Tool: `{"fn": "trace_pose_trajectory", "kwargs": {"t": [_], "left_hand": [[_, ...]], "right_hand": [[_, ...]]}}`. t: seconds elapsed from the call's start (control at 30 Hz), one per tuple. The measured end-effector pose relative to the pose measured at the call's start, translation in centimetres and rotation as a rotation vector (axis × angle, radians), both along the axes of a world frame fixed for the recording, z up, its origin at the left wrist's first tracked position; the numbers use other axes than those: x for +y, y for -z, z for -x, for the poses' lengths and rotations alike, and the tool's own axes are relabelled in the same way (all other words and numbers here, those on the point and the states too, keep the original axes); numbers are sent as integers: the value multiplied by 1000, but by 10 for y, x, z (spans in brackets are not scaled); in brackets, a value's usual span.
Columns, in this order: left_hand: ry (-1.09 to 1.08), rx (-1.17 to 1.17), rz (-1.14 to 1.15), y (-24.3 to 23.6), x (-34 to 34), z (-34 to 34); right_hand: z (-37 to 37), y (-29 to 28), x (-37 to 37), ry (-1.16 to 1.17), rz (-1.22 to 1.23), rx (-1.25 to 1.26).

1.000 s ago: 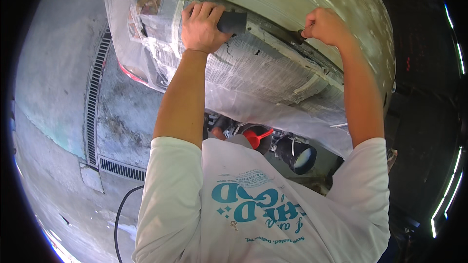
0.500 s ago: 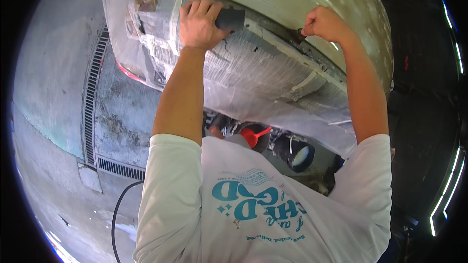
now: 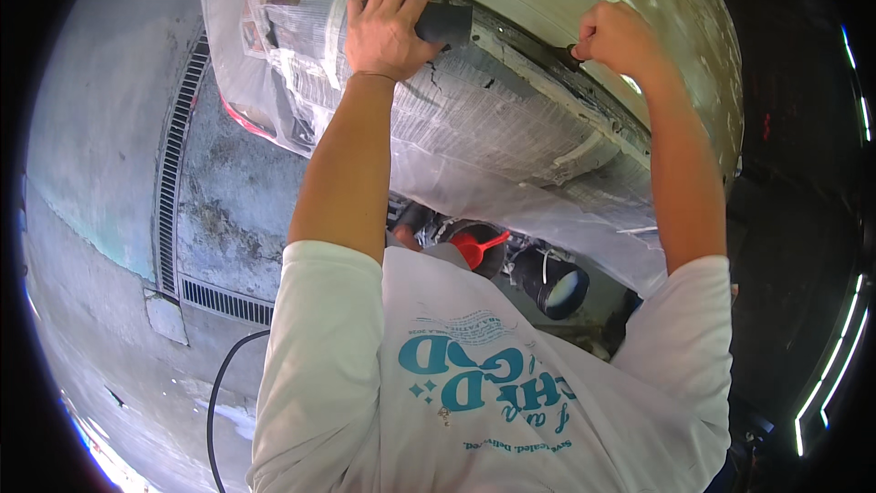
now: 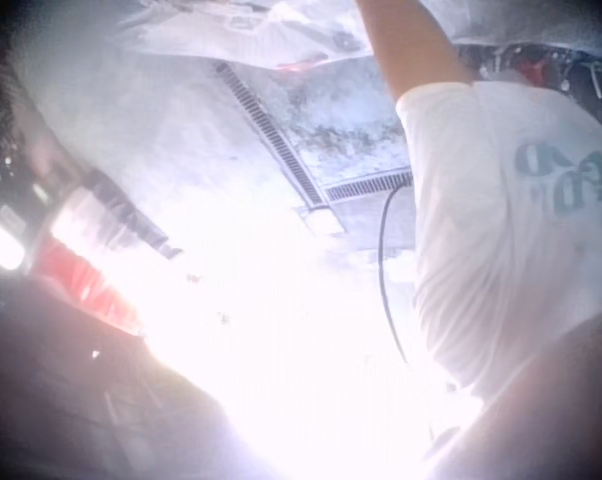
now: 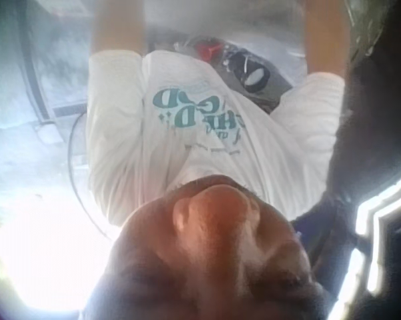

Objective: The person applies body filler to the front edge of a car hood using a putty knife and a sanding block. They spread the filler along the seam and smooth it with the sanding block.

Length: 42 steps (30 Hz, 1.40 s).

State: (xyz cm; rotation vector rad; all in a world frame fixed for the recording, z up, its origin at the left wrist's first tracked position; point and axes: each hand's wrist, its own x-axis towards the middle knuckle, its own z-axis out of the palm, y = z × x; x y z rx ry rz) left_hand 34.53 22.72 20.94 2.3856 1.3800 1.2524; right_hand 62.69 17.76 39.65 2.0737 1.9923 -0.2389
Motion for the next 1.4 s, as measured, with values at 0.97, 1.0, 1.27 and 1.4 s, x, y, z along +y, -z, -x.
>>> {"fn": "trace_pose_trajectory", "kwargs": {"t": [0.97, 1.0, 1.27, 1.4], "left_hand": [[15, -32, -19, 1, 3, 0], [10, -29, -23, 2, 2, 1], [27, -5, -17, -2, 3, 0], [7, 0, -2, 0, 0, 4]], "right_hand": [[35, 0, -34, -54, -97, -168], [40, 5, -40, -86, -175, -209], [-7, -7, 18, 44, 174, 91], [31, -19, -11, 29, 35, 1]]}}
